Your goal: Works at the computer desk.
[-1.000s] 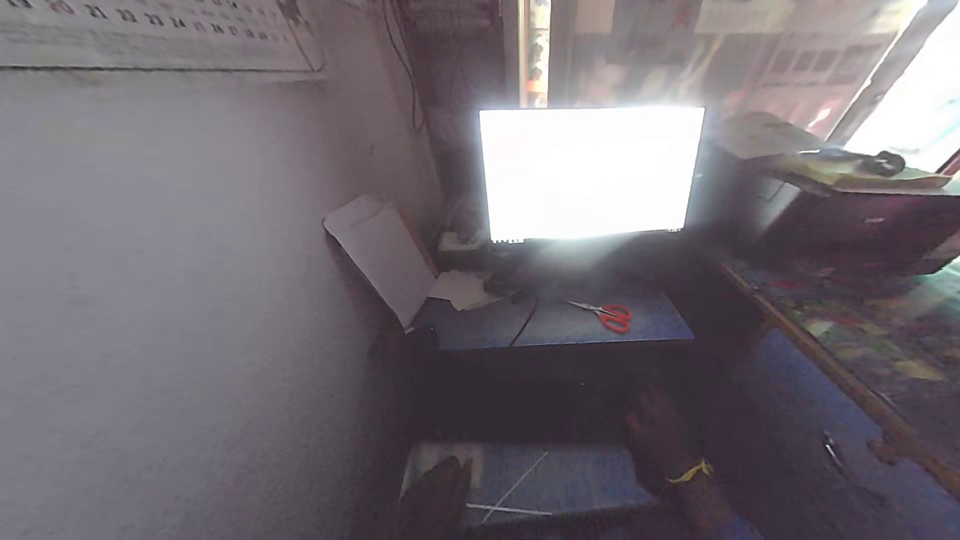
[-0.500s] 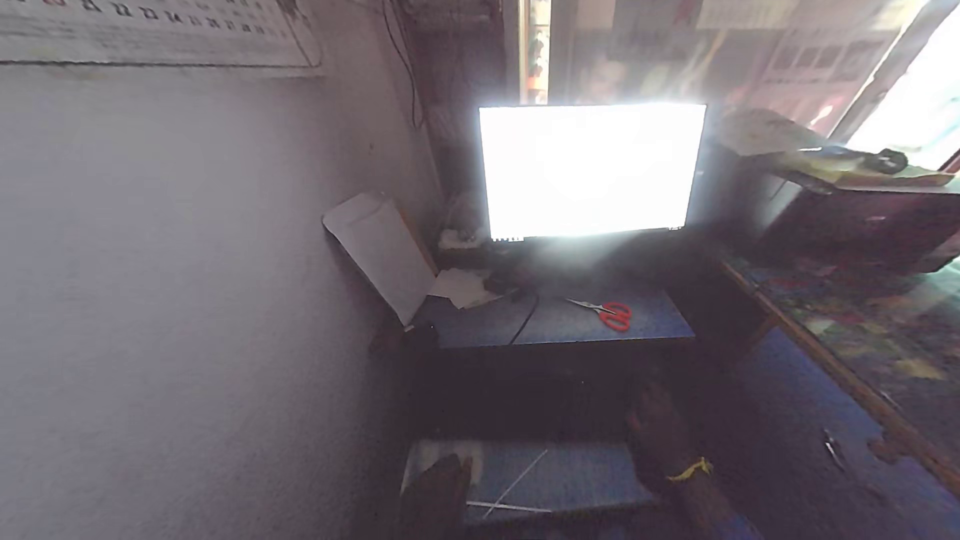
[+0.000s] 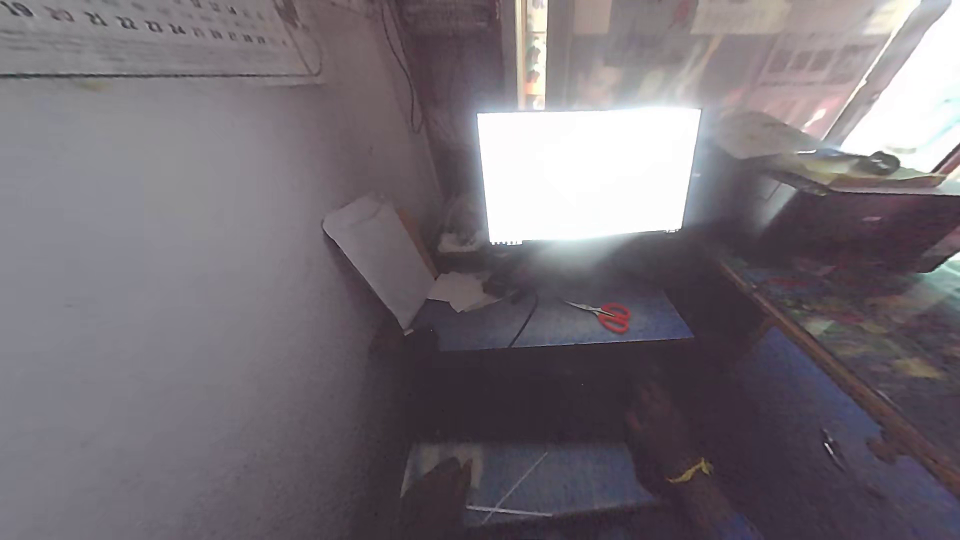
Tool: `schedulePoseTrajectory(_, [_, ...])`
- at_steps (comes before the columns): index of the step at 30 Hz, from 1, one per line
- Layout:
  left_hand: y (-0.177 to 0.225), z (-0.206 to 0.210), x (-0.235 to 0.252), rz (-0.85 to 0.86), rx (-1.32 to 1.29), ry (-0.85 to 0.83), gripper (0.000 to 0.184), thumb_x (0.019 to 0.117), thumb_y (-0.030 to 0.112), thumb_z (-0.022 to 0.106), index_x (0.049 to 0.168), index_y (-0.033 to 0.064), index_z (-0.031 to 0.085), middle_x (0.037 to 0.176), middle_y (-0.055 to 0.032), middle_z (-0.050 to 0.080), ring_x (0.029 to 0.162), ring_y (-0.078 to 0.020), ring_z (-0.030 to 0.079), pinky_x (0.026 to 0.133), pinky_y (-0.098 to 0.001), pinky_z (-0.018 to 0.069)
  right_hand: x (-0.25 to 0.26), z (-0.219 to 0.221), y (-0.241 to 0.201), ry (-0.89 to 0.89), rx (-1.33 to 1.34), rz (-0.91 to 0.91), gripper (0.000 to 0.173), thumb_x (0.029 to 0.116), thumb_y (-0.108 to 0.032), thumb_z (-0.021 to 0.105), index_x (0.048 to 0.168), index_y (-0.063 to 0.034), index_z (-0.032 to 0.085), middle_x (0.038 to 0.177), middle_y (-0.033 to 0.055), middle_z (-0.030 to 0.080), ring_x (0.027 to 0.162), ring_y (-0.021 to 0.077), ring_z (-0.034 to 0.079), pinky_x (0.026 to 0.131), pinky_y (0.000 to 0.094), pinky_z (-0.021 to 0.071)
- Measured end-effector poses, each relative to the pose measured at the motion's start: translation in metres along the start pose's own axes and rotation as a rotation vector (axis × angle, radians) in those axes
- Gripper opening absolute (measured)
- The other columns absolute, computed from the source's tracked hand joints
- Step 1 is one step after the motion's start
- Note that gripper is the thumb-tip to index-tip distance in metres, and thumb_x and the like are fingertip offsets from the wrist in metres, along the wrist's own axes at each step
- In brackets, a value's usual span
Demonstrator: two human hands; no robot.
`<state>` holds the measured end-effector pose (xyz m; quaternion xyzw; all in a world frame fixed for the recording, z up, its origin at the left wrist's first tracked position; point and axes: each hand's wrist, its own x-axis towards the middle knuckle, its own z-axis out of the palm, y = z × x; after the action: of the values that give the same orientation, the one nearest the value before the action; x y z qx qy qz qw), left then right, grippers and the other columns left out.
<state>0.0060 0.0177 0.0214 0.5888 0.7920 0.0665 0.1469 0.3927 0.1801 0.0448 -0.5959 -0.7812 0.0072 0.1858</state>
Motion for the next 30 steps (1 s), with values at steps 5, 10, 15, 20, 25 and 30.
schedulePoseTrajectory(5, [-0.001, 0.003, 0.001, -0.011, -0.023, 0.017, 0.058, 0.1058, 0.053, 0.037, 0.106, 0.0074, 0.072, 0.1, -0.0151, 0.074, 0.097, -0.0325, 0.072, 0.084, -0.0552, 0.0562, 0.001, 0.003, 0.0, 0.014, -0.016, 0.007, 0.054, 0.097, -0.037, 0.056, 0.141, -0.0058, 0.06, 0.143, 0.0167, 0.06, 0.136, 0.0326, 0.055, 0.113, 0.0493, 0.0453])
schedulePoseTrajectory(10, [0.003, -0.003, 0.0, -0.036, -0.019, -0.031, 0.058, 0.1065, 0.052, 0.036, 0.109, 0.007, 0.072, 0.104, -0.016, 0.074, 0.101, -0.0333, 0.072, 0.086, -0.0555, 0.0556, 0.001, 0.011, 0.004, 0.033, -0.044, -0.027, 0.052, 0.0997, -0.038, 0.051, 0.139, -0.0065, 0.061, 0.144, 0.0154, 0.06, 0.136, 0.0315, 0.055, 0.114, 0.0476, 0.0444])
schedulePoseTrajectory(15, [0.003, -0.001, 0.001, -0.042, -0.02, -0.026, 0.057, 0.1063, 0.052, 0.037, 0.108, 0.0068, 0.072, 0.103, -0.0153, 0.074, 0.1, -0.0329, 0.072, 0.086, -0.0548, 0.0557, 0.001, 0.016, 0.008, 0.071, -0.07, -0.082, 0.047, 0.1001, -0.037, 0.049, 0.131, -0.0063, 0.067, 0.14, 0.0155, 0.062, 0.135, 0.0321, 0.056, 0.113, 0.0475, 0.0457])
schedulePoseTrajectory(20, [0.005, -0.002, 0.0, -0.055, -0.024, -0.022, 0.058, 0.1065, 0.052, 0.037, 0.108, 0.0067, 0.072, 0.105, -0.0161, 0.074, 0.102, -0.0329, 0.072, 0.087, -0.0556, 0.0553, 0.0, 0.018, 0.01, 0.077, -0.052, -0.068, 0.045, 0.0988, -0.036, 0.051, 0.127, -0.0069, 0.069, 0.14, 0.0162, 0.062, 0.134, 0.032, 0.057, 0.112, 0.047, 0.0469])
schedulePoseTrajectory(25, [0.004, -0.001, -0.001, -0.043, -0.002, -0.007, 0.058, 0.1067, 0.052, 0.036, 0.108, 0.0067, 0.072, 0.105, -0.016, 0.074, 0.102, -0.0334, 0.072, 0.087, -0.0556, 0.0554, 0.001, 0.02, 0.011, 0.097, -0.051, -0.075, 0.043, 0.0977, -0.035, 0.052, 0.125, -0.0065, 0.071, 0.139, 0.0158, 0.062, 0.132, 0.0317, 0.058, 0.11, 0.0462, 0.0485])
schedulePoseTrajectory(30, [0.003, 0.0, 0.0, -0.033, -0.011, -0.001, 0.058, 0.1066, 0.051, 0.036, 0.107, 0.0069, 0.073, 0.105, -0.0158, 0.074, 0.102, -0.0328, 0.072, 0.087, -0.055, 0.0556, 0.002, 0.019, 0.011, 0.067, -0.044, -0.058, 0.044, 0.0978, -0.035, 0.052, 0.128, -0.0081, 0.07, 0.142, 0.0151, 0.061, 0.134, 0.0313, 0.056, 0.111, 0.0464, 0.0472])
